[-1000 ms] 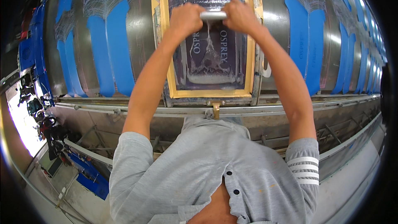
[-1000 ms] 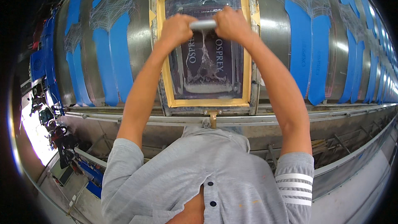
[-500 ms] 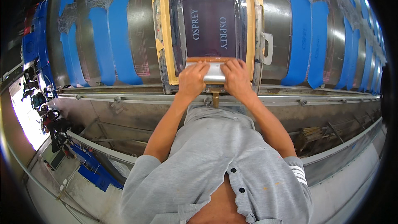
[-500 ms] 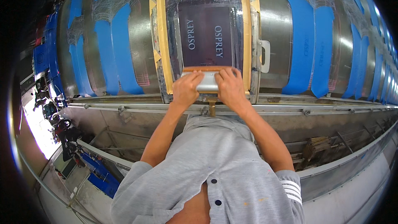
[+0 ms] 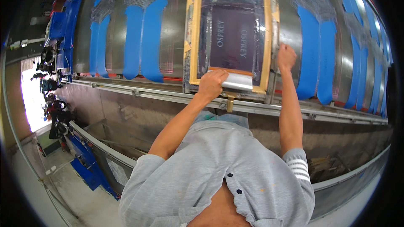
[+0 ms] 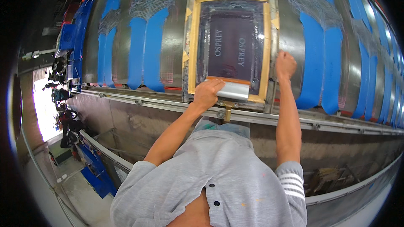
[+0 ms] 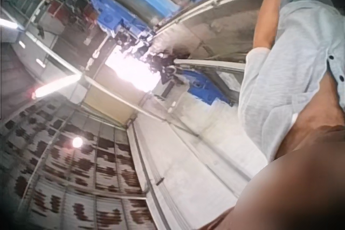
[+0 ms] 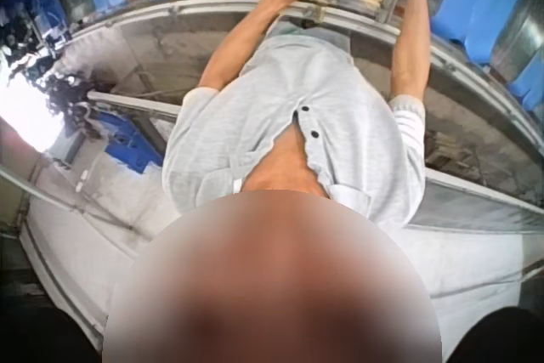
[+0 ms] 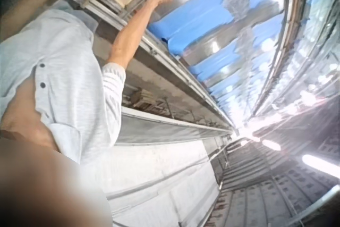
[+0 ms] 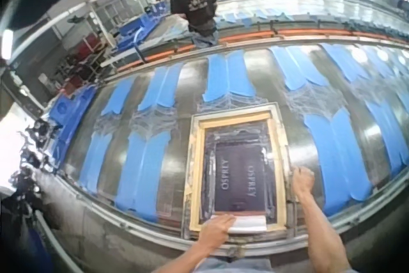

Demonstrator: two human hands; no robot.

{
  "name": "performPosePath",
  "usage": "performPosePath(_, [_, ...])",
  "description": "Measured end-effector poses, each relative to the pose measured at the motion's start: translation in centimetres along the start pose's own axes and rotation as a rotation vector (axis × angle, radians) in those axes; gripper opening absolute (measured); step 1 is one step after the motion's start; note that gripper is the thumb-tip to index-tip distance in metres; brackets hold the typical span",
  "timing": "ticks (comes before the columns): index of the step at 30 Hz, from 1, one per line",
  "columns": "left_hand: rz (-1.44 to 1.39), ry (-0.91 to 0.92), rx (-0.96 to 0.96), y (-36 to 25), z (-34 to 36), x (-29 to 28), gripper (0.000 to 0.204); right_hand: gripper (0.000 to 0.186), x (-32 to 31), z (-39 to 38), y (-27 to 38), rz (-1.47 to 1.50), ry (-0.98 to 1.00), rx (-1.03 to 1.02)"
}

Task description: The person uses a squeegee to pull ink through a screen-printing frame onto a fabric panel with the word 'OSPREY' printed on it. The person repeatedly wipes the squeegee and repositions the frame while working on the same panel.

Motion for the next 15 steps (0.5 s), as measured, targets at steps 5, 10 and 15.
performPosePath(5, [0.033,-0.010,0.034,-0.9,-0.6,-0.7,0.044,0.043,-1.8,-0.7,-0.9,0.217,-0.028,-0.008])
performPosePath(10, [-0.051,-0.012,0.052,-1.6,-0.3,0.4,0.045,0.036,-5.1,-1.5,-1.2,0.257,-0.002,0.059])
performPosePath(15, [-0.023,0.023,-0.024,5.4,-1.9,-3.3,0.050,0.034,1.9,-3.1,5.0,0.240,-0.102,-0.173])
Point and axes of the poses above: each hand's wrist, its own z-axis towards the middle knuckle, its own x-axis out of the palm, y = z × x, the point moved 5 cm from there along z, towards the middle knuckle, and after that the axes turned 4 degrees about -x, right-handed, at the moved point
